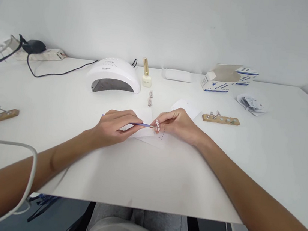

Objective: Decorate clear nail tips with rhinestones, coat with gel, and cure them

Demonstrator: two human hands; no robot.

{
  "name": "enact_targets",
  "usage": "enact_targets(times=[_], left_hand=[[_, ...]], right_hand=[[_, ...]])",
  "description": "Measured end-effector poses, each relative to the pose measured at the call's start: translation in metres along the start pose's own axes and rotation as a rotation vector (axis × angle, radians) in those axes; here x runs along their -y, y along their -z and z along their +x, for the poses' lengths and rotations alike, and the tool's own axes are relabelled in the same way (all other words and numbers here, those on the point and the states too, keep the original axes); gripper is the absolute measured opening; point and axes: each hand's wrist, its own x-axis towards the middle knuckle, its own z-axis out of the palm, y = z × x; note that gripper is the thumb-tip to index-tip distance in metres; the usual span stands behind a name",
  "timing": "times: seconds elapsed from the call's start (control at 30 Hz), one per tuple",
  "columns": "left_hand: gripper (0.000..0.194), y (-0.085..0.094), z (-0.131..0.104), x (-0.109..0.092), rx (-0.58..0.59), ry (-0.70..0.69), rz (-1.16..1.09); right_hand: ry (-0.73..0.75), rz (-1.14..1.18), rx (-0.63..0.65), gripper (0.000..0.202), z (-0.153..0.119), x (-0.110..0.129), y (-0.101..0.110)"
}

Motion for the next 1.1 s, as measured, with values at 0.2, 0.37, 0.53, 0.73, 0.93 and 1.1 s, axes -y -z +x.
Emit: enact_targets(times=[0.2,0.37,0.53,0.73,0.93,1.1], left_hand=[[0.005,0.0013,0.0009,-0.0004,0.020,-0.007,0.012],[0.007,0.0031,0.0043,-0.0008,0.008,-0.055,0.086],[0.009,0.0062,0.0074,-0.0018,0.010,-0.138,0.185],[0.010,0.0087,0.0087,-0.0029,0.005,-0.170,0.246],[0.012,0.0085,0.0091,-0.0036,0.020,-0.167,0.252],[0.012,0.0093,0.0088,-0.0037,0.025,-0.163,0.252]], right_hand=[[0.007,0.021,0.001,0.003,0.0003,-0.0023,0.0005],[0.005,0.016,-0.012,0.003,-0.0002,-0.0026,-0.0001],[-0.013,0.014,-0.040,0.002,0.0006,0.0008,-0.0018],[-0.019,0.039,-0.045,0.004,0.0022,-0.0004,-0.0014],[-0.020,0.010,-0.042,0.004,0.0010,-0.0012,-0.0005],[-0.022,0.007,-0.038,0.006,0.0008,-0.0019,0.0004]])
